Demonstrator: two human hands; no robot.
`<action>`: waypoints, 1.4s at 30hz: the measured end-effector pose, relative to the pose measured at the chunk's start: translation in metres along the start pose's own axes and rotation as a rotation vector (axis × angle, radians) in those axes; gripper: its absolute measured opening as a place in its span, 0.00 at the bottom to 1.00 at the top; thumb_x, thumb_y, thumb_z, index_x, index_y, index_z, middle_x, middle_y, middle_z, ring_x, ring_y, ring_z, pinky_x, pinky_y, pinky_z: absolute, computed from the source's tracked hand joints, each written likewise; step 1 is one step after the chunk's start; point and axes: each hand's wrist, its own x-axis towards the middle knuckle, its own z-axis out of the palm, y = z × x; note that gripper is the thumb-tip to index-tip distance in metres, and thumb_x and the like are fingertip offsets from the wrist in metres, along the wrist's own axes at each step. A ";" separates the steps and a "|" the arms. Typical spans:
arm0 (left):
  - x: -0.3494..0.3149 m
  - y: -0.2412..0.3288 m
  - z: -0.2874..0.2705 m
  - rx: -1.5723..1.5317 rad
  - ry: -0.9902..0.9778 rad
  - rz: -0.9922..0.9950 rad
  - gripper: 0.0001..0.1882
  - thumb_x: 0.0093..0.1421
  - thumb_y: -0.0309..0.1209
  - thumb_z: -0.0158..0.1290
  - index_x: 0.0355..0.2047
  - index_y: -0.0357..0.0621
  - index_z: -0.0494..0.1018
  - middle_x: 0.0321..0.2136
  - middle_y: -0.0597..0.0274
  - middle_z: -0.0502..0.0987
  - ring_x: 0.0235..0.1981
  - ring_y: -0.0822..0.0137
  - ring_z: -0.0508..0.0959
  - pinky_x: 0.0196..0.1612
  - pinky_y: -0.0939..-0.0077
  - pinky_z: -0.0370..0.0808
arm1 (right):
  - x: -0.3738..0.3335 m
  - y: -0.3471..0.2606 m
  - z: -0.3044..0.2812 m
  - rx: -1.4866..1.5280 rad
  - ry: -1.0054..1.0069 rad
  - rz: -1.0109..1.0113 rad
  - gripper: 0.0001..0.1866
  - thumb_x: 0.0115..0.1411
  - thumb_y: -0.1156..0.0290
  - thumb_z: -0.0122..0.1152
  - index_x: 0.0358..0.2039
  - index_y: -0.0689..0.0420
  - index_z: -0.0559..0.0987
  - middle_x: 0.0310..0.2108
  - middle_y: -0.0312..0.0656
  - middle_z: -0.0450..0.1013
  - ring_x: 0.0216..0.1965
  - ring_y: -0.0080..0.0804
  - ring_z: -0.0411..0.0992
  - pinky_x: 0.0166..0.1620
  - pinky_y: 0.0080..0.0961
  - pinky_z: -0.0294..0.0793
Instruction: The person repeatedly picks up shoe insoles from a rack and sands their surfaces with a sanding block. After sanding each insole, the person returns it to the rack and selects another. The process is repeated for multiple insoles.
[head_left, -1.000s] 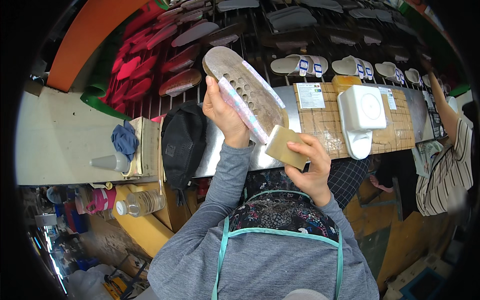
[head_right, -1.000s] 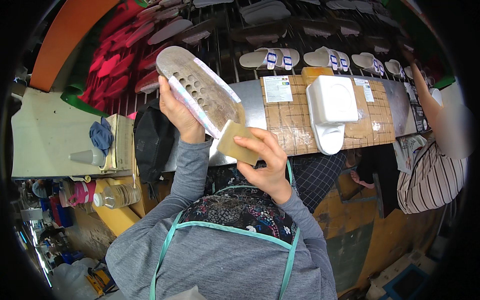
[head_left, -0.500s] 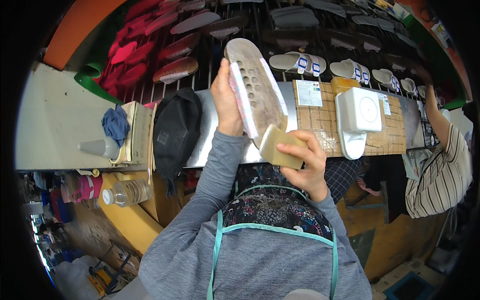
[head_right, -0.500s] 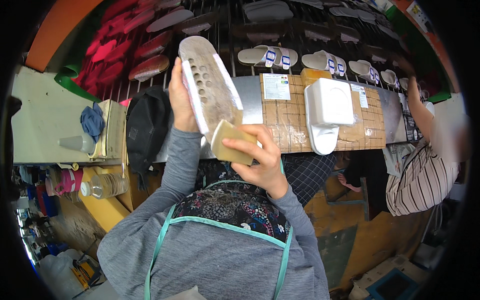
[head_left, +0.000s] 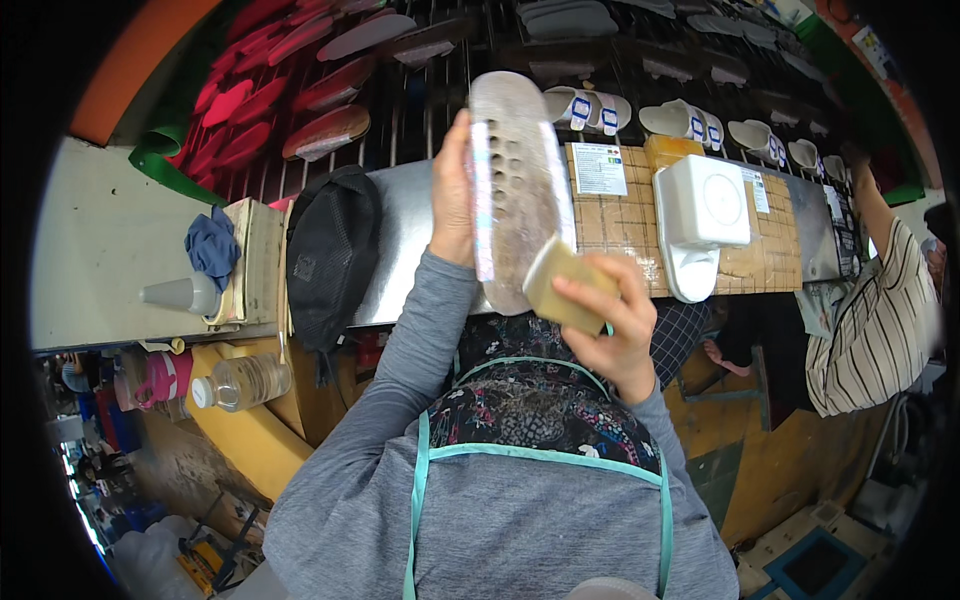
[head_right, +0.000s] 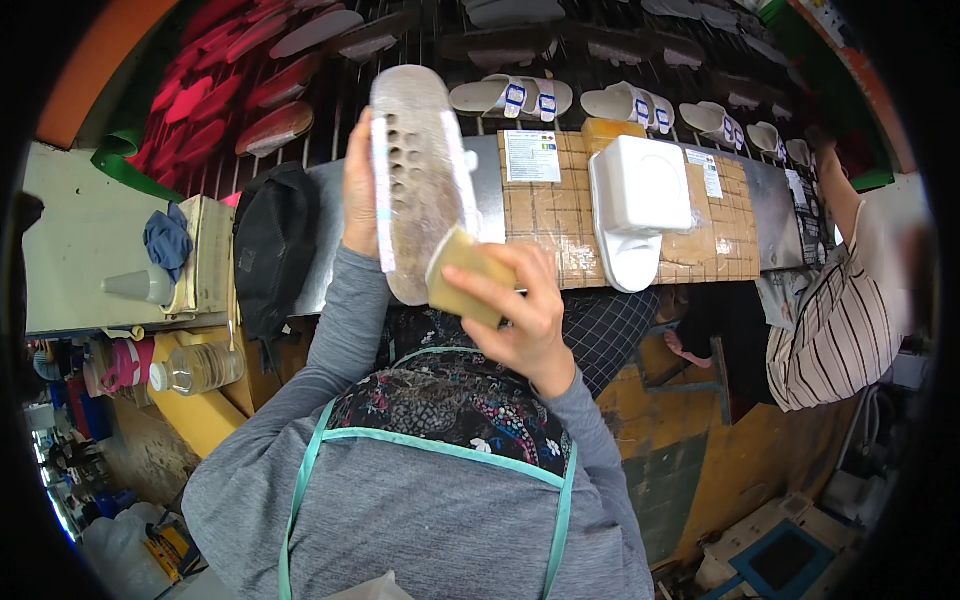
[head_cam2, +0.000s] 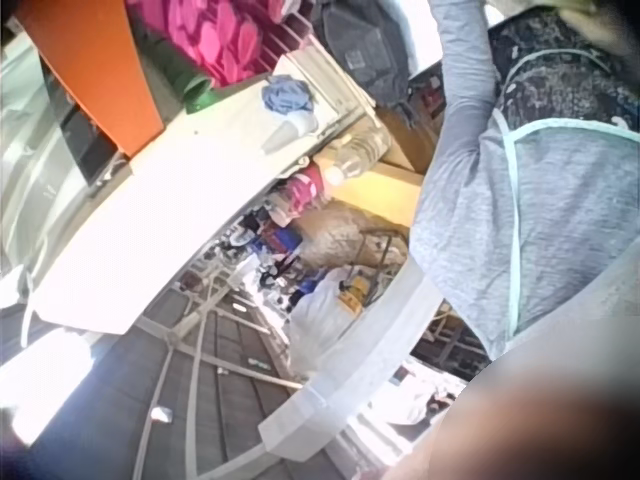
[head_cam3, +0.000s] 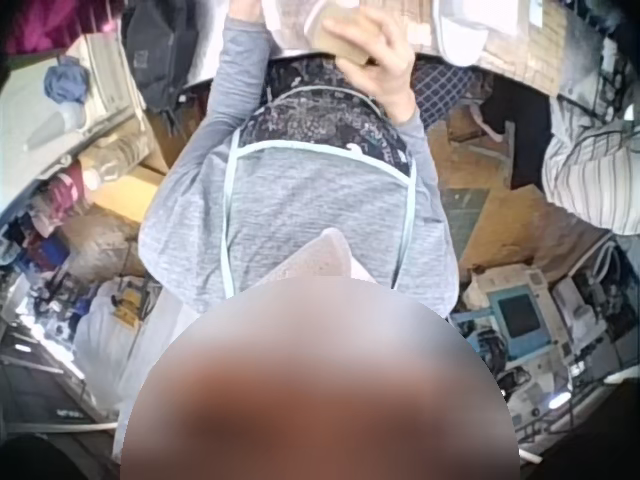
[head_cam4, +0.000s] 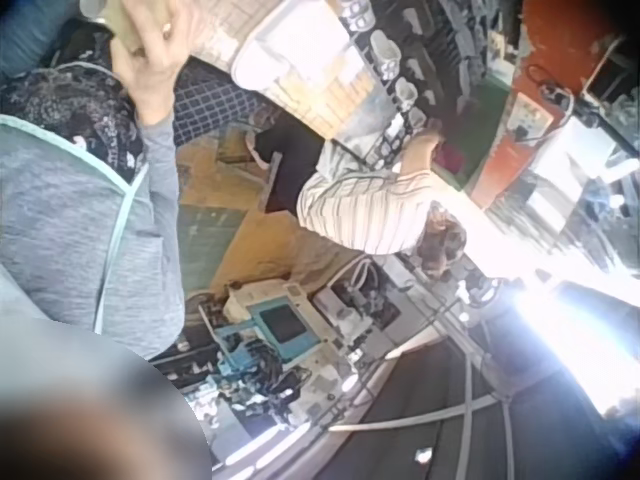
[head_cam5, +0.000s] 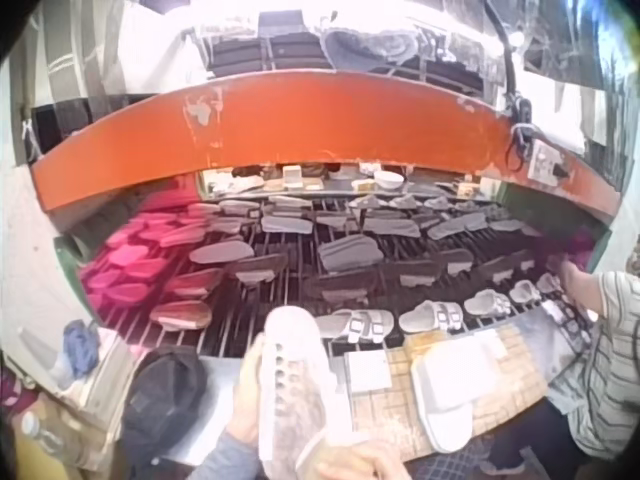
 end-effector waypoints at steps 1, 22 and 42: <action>0.001 0.006 -0.005 -0.002 -0.006 0.042 0.26 0.66 0.49 0.43 0.46 0.36 0.72 0.35 0.55 0.80 0.32 0.66 0.82 0.35 0.74 0.82 | -0.007 0.001 -0.002 0.043 -0.007 0.013 0.28 0.33 0.75 0.64 0.42 0.49 0.83 0.43 0.44 0.72 0.42 0.43 0.71 0.46 0.37 0.70; -0.028 0.008 -0.004 0.059 0.036 0.174 0.37 0.65 0.57 0.32 0.54 0.34 0.66 0.41 0.47 0.78 0.38 0.56 0.82 0.39 0.63 0.83 | -0.033 0.005 0.024 -0.026 0.320 0.110 0.31 0.35 0.73 0.80 0.38 0.53 0.70 0.35 0.41 0.64 0.33 0.33 0.68 0.32 0.26 0.70; 0.024 -0.011 -0.029 0.196 0.091 0.391 0.16 0.67 0.41 0.46 0.32 0.42 0.76 0.26 0.67 0.78 0.24 0.77 0.75 0.29 0.82 0.73 | 0.002 0.008 0.028 -0.081 0.033 0.059 0.36 0.40 0.74 0.70 0.52 0.62 0.68 0.42 0.49 0.71 0.44 0.37 0.72 0.48 0.30 0.72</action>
